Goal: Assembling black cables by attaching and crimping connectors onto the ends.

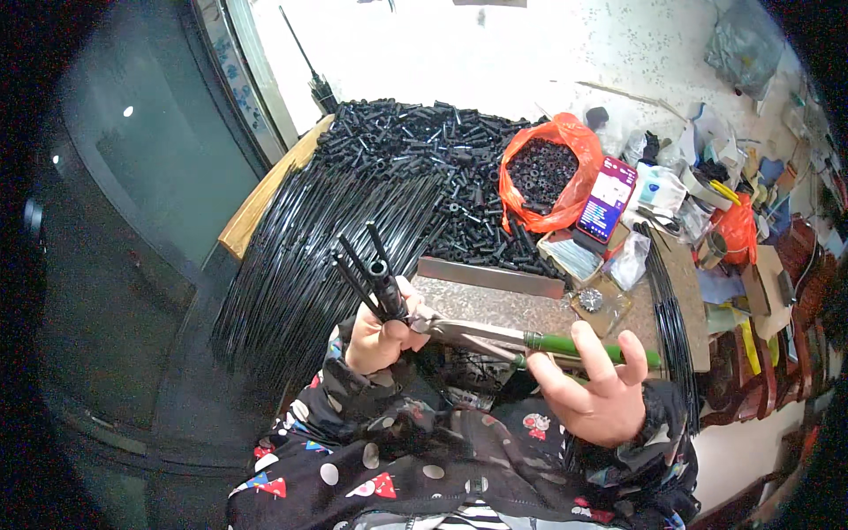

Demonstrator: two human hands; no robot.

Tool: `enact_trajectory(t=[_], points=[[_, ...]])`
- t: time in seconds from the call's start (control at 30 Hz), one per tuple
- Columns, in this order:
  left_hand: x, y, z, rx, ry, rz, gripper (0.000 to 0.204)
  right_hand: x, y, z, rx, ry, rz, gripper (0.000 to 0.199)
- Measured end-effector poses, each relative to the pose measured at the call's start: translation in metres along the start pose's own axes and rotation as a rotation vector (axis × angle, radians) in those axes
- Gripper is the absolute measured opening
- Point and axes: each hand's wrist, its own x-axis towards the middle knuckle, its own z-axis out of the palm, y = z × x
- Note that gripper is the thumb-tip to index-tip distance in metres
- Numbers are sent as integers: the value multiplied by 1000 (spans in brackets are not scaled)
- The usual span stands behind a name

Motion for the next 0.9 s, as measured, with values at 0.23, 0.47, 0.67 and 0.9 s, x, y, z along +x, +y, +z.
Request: enact_trajectory(t=[0.23,0.47,0.67,0.9], points=[[-5,1,-9,-38,95,107,47,16,3,-7,579,-349,-31,30],[3,2,8,13,-20,155,35,-45,-49,45,2952,-564,1178,22],[14,10,22,135,88,65,39,-10,-28,48,1526,-712,756,43],[19,24,15,251,182,187,19,3,-22,27,1155,-675,673,13]])
